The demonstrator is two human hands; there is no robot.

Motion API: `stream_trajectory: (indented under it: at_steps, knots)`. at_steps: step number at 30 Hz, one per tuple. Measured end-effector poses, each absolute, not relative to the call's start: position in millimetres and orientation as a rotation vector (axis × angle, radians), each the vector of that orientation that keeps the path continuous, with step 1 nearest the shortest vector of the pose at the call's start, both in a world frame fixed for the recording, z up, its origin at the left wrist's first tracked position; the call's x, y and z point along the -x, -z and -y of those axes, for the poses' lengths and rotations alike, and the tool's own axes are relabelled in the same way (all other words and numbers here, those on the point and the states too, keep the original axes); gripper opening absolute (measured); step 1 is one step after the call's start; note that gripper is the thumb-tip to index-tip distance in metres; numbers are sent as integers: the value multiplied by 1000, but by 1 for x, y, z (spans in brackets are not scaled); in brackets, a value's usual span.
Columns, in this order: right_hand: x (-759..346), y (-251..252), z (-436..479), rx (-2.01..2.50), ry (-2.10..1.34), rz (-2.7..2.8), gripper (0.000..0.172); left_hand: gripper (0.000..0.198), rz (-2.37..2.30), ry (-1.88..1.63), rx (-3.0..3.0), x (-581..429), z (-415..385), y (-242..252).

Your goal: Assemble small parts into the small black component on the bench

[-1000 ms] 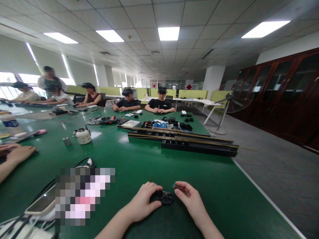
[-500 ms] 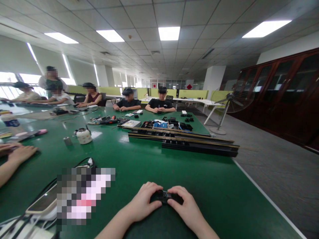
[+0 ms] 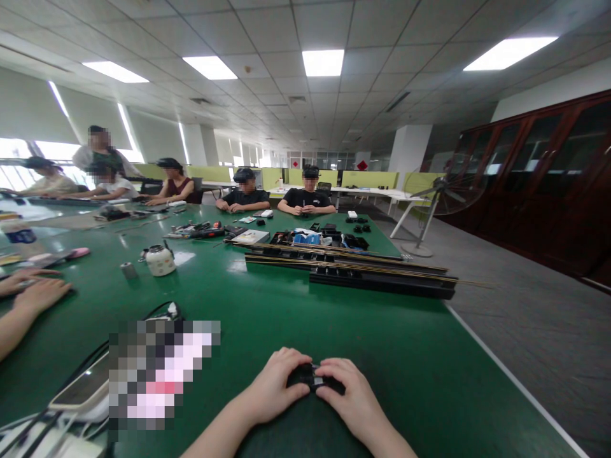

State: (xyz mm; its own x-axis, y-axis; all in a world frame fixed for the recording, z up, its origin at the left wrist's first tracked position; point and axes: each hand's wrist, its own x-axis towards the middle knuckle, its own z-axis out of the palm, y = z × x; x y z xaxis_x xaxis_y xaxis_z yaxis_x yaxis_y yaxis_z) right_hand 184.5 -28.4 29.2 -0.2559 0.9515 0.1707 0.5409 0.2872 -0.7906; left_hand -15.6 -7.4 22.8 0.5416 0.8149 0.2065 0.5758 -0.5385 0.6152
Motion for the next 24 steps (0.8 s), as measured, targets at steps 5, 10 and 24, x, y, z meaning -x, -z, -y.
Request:
stream_trajectory:
  at_steps: [5,10,24]
  knots:
    - [-184,-30,28,1349,-802,1900,20,34,-1116,-681,-2287,15,8,-24]
    - [-184,-33,30,1357,-788,1910,22,35,-1119,-690,-2276,14,9,-24]
    - [-187,-36,32,1378,-807,1900,29,36,-1131,-714,-2272,13,9,-20]
